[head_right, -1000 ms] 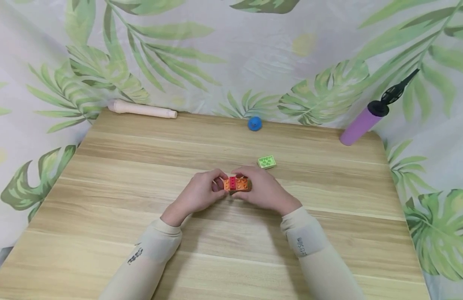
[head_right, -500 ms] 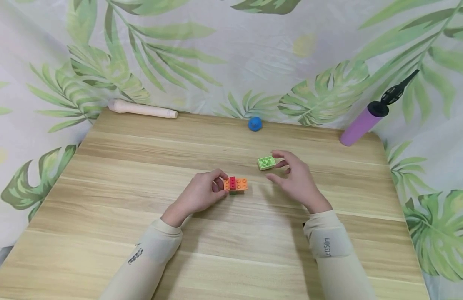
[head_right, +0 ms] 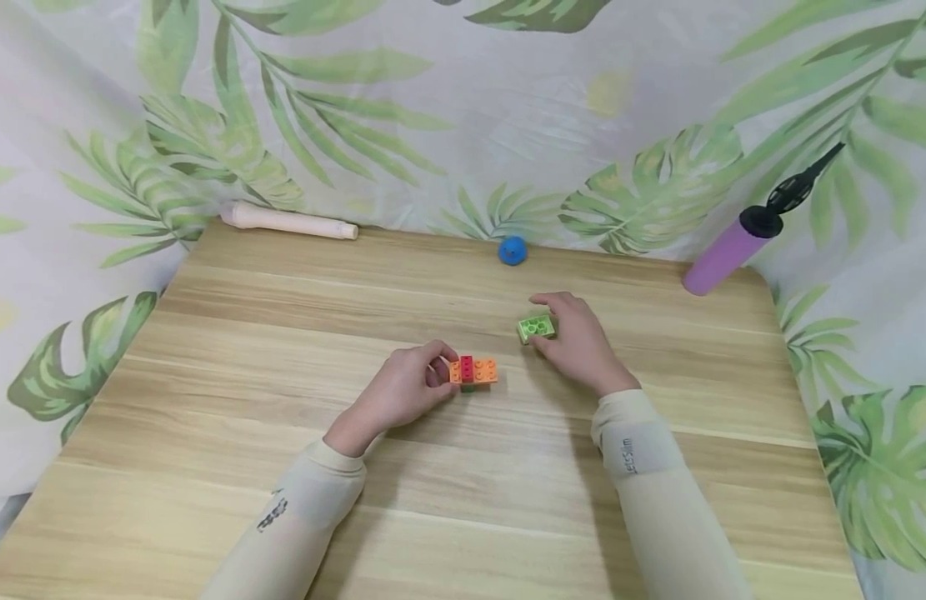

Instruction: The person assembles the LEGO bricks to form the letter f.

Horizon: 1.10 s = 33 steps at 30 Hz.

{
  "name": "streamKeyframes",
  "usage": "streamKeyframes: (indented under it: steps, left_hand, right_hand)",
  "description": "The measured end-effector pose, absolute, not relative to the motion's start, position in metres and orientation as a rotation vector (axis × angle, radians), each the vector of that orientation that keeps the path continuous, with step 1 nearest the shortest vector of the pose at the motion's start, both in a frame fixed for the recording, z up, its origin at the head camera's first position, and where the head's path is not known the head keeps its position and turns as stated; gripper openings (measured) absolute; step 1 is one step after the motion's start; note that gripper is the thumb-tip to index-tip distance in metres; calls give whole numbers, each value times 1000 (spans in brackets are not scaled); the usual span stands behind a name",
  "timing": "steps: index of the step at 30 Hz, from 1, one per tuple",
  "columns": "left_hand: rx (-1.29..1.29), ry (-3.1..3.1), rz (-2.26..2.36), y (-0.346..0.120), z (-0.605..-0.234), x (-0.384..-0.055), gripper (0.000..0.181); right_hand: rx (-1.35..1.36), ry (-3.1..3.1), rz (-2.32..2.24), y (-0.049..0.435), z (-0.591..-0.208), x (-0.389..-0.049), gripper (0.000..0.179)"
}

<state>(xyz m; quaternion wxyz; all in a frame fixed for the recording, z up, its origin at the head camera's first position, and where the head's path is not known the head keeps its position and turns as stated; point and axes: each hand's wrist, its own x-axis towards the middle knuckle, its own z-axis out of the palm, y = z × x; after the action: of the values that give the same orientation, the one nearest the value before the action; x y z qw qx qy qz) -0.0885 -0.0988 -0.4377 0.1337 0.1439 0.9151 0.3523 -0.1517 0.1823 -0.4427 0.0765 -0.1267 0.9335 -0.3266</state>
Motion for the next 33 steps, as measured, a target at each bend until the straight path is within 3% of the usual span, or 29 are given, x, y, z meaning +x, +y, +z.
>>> streamKeyframes:
  steps: [15, 23, 33]
  left_hand:
    - [420, 2666, 1006, -99, -437, -88, 30]
    - [423, 2666, 1010, -99, -438, -88, 30]
    - [438, 2684, 1009, -98, -439, -88, 30]
  right_hand:
    - [-367, 2796, -799, 177, -448, -157, 43]
    - [-306, 2827, -1201, 178, -439, -144, 50]
    - [-531, 2877, -1392, 174, -428, -119, 35]
